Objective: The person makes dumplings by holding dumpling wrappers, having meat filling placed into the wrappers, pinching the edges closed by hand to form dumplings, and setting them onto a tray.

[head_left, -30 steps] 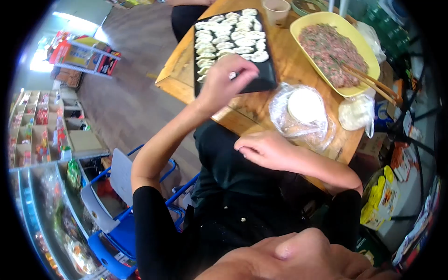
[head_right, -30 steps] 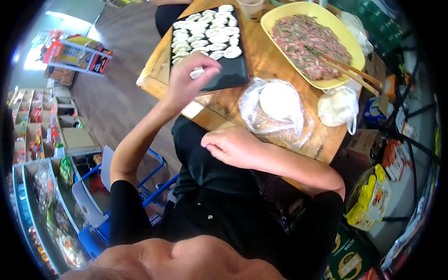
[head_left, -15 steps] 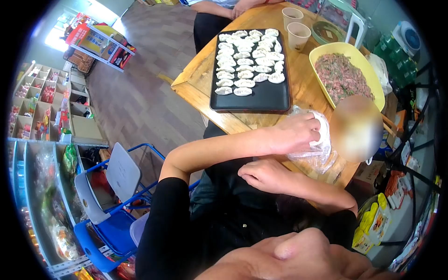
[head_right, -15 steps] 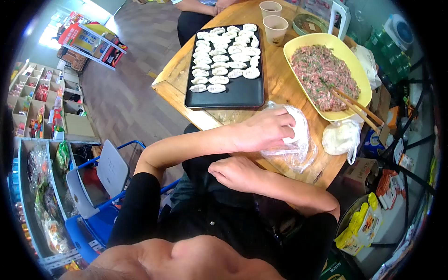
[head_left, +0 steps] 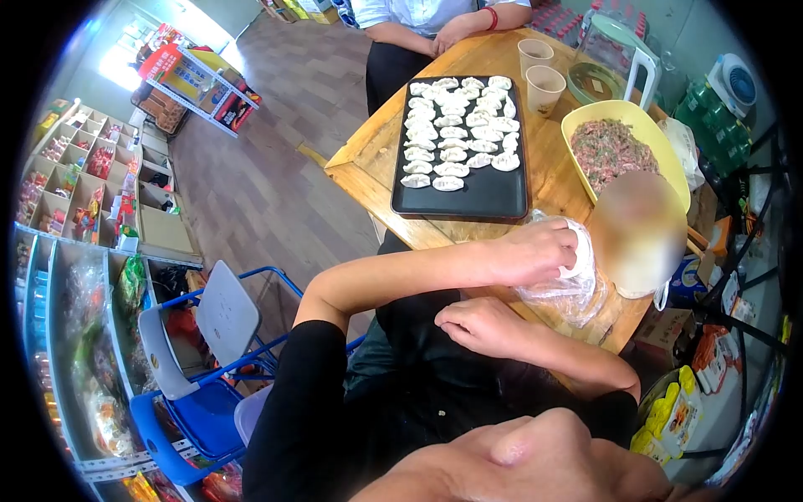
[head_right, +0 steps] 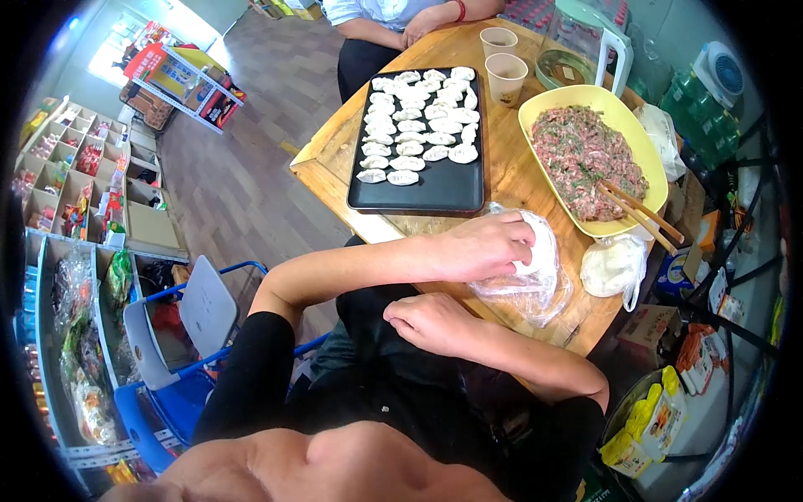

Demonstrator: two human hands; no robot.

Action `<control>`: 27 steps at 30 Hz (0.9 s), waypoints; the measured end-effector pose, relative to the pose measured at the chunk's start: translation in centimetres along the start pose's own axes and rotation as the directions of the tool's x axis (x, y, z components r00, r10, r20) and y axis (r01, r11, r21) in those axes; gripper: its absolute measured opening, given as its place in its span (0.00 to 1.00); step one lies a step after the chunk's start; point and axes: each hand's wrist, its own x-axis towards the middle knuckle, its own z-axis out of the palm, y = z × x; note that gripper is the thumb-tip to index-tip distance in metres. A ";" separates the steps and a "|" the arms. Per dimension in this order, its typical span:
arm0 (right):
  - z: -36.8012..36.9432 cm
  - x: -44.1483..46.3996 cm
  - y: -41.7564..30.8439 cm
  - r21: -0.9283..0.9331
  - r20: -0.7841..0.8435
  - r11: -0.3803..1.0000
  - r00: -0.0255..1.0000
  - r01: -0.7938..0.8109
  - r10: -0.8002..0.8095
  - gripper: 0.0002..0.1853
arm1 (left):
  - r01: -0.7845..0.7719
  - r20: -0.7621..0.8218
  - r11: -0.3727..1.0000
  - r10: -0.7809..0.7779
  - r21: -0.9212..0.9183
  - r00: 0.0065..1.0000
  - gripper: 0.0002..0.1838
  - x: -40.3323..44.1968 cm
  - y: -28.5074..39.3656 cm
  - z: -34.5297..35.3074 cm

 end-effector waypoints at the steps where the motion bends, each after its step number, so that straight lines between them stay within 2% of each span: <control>1: 0.0 0.0 0.0 0.001 -0.003 1.000 1.000 0.003 -0.003 0.06 | -0.016 -0.035 1.000 0.016 0.002 0.999 0.09 0.0 -0.1 0.1; 5: -0.1 -0.1 0.0 0.013 -0.025 0.999 0.999 0.030 -0.030 0.06 | -0.006 -0.023 1.000 0.006 0.019 1.000 0.08 -0.1 -0.3 0.2; 7: -0.1 0.1 0.3 0.003 -0.031 0.999 0.998 0.046 -0.045 0.06 | 0.035 0.050 0.999 -0.035 -0.010 0.998 0.13 -0.3 -0.4 -0.4; 8: 0.1 -0.2 0.4 -0.008 -0.037 0.998 0.998 0.057 -0.057 0.06 | 0.000 -0.005 0.999 0.000 0.054 1.000 0.14 -0.5 -0.5 -0.4; 9: 0.3 -0.2 0.6 0.015 -0.075 0.997 0.995 0.073 -0.072 0.05 | 0.041 0.004 0.996 -0.041 0.073 0.999 0.16 -0.5 -0.9 -0.5; 10: 0.3 -0.2 0.8 0.002 -0.044 0.998 0.997 0.059 -0.059 0.05 | 0.080 0.016 0.993 -0.081 0.092 0.997 0.17 -0.6 -1.0 -0.7; 12: 0.3 -0.6 0.9 -0.021 -0.013 1.000 1.000 0.006 -0.006 0.05 | 0.181 -0.065 0.978 -0.175 0.107 0.982 0.22 -0.8 -0.9 -0.7; 14: 0.7 -0.9 1.2 0.010 -0.086 1.000 0.996 0.029 -0.028 0.05 | 0.215 -0.057 0.969 -0.209 0.122 0.976 0.26 -0.9 -1.0 -0.5; 17: 0.8 -0.9 1.4 0.019 -0.091 0.998 0.994 0.064 -0.062 0.04 | 0.254 -0.077 0.962 -0.247 0.101 0.966 0.24 -0.5 -0.5 -0.3; 22: 0.5 -1.0 1.3 0.019 -0.117 0.996 0.990 0.084 -0.082 0.04 | 0.304 -0.105 0.934 -0.289 0.186 0.952 0.26 0.2 -0.6 0.2; 26: 0.6 -1.1 1.5 0.001 -0.103 0.996 0.990 0.092 -0.092 0.05 | 0.304 -0.171 0.921 -0.268 0.243 0.948 0.24 0.9 0.2 0.2; 27: 0.7 -1.1 1.5 0.001 -0.108 0.996 0.990 0.090 -0.090 0.05 | 0.263 -0.199 0.936 -0.219 0.233 0.955 0.22 0.9 0.4 0.2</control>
